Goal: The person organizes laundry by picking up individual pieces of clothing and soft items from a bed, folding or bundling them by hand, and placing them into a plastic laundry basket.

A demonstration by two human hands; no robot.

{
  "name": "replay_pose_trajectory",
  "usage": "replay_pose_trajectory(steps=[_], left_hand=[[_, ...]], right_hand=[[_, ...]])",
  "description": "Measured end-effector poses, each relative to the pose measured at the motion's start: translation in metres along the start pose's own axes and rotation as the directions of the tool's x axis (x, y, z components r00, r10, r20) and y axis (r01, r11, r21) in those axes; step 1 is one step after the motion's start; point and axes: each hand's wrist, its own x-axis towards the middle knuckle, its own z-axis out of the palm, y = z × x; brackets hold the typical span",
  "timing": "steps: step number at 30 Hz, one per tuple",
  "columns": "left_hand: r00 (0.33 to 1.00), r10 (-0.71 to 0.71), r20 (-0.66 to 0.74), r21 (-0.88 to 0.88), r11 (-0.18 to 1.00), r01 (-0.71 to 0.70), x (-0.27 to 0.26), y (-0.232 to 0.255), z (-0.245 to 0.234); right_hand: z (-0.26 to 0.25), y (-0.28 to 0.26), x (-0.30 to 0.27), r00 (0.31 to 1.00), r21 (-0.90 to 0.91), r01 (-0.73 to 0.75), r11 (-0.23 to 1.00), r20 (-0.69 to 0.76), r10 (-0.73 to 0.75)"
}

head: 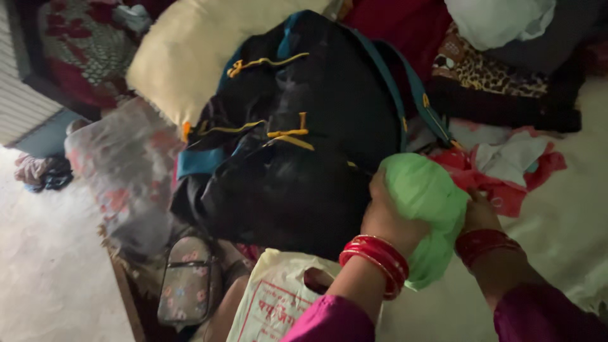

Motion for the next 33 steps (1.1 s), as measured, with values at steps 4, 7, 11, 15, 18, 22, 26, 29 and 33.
replay_pose_trajectory(steps=[4, 7, 11, 15, 18, 22, 26, 29, 33], left_hand=[[0.999, 0.007, -0.054, -0.003, 1.0, -0.007, 0.012, -0.001, 0.004], [0.993, -0.075, -0.085, 0.063, 0.995, 0.081, 0.014, -0.003, 0.001], [0.986, -0.048, -0.158, 0.137, 0.988, 0.07, 0.017, -0.011, -0.008], [0.978, 0.037, -0.205, 0.15, 0.989, -0.006, 0.019, -0.02, -0.014], [0.983, 0.002, -0.186, 0.118, 0.993, 0.021, 0.02, -0.023, -0.014], [0.984, -0.025, -0.175, 0.087, 0.995, 0.04, 0.017, -0.024, -0.011], [0.977, 0.014, -0.214, 0.089, 0.996, 0.005, 0.006, -0.022, -0.006], [0.972, 0.011, -0.234, 0.101, 0.995, 0.013, -0.01, -0.011, -0.01], [0.939, 0.132, -0.318, 0.163, 0.983, -0.083, -0.043, 0.01, -0.03]], right_hand=[[0.01, 0.011, -0.002, 0.999, 0.062, -0.041, 0.997, -0.011, 0.042], [0.014, 0.01, -0.003, 0.998, 0.114, -0.064, 0.991, -0.021, 0.067], [0.013, -0.003, 0.001, 0.997, 0.184, -0.062, 0.981, -0.041, 0.071], [0.024, -0.013, 0.002, 0.997, 0.226, -0.053, 0.973, -0.037, 0.063], [0.032, -0.012, 0.002, 0.998, 0.227, -0.052, 0.972, -0.033, 0.061], [0.026, -0.01, -0.006, 0.997, 0.253, -0.052, 0.966, -0.047, 0.066], [0.015, -0.018, -0.03, 0.995, 0.333, -0.028, 0.943, -0.082, 0.058], [-0.003, -0.03, -0.06, 0.991, 0.399, 0.001, 0.917, -0.121, 0.052], [-0.017, -0.057, -0.102, 0.983, 0.47, 0.09, 0.878, -0.181, -0.004]])
